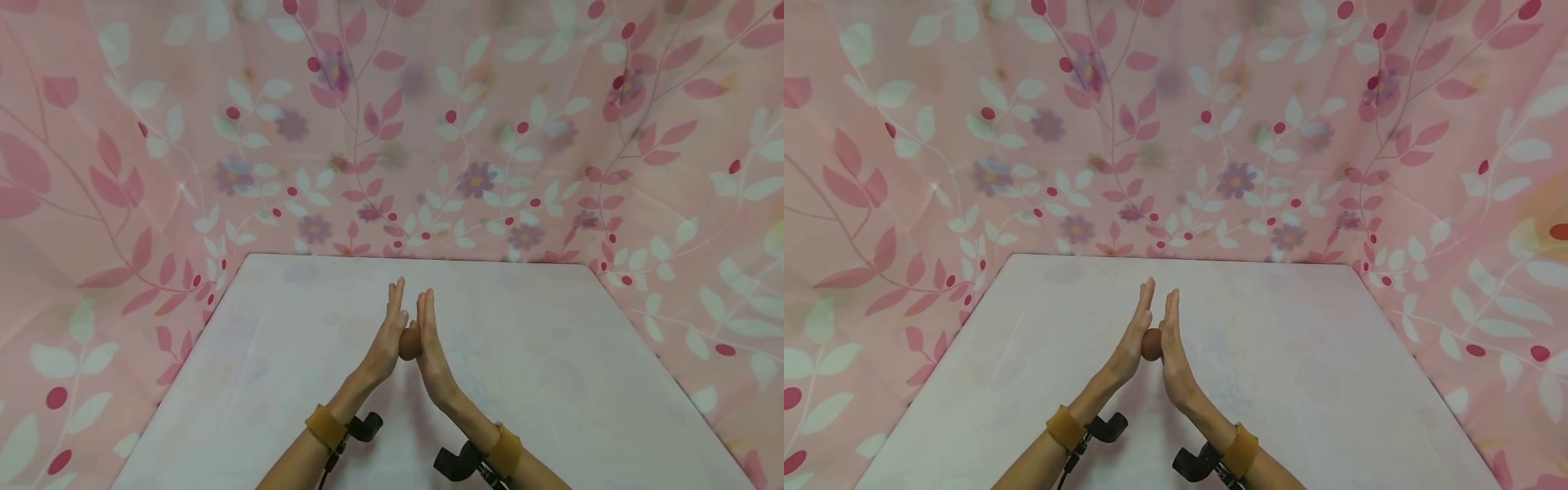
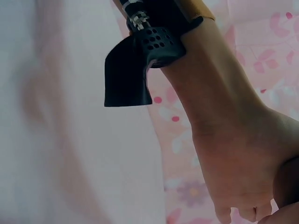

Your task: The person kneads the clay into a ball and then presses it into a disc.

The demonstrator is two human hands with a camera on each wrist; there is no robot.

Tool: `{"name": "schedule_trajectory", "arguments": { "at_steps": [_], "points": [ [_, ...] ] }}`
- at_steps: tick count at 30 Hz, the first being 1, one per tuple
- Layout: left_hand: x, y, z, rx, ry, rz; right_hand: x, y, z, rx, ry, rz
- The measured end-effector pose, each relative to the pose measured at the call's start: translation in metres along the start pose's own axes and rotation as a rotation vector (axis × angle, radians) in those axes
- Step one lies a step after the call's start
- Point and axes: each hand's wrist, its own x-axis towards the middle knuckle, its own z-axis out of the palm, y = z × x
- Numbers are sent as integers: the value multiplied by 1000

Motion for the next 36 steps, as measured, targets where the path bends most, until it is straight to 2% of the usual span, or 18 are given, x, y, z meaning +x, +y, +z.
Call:
{"name": "schedule_trajectory", "arguments": {
  "at_steps": [14, 19, 24, 27, 36],
  "points": [
    [-9, -3, 16, -17, -95, 1, 11, 3, -17, -71, 105, -63],
    [-14, -1, 22, -21, -120, -12, 16, 6, -25, -102, 143, -47],
    [-18, 6, 28, -31, -147, 11, 19, 11, -31, -98, 179, -8],
    [-19, 13, 30, -14, -146, 47, 20, 14, -32, -98, 179, 8],
    [-15, 27, 25, 34, -85, 127, 17, 23, -26, -120, 98, 31]
  ]
}}
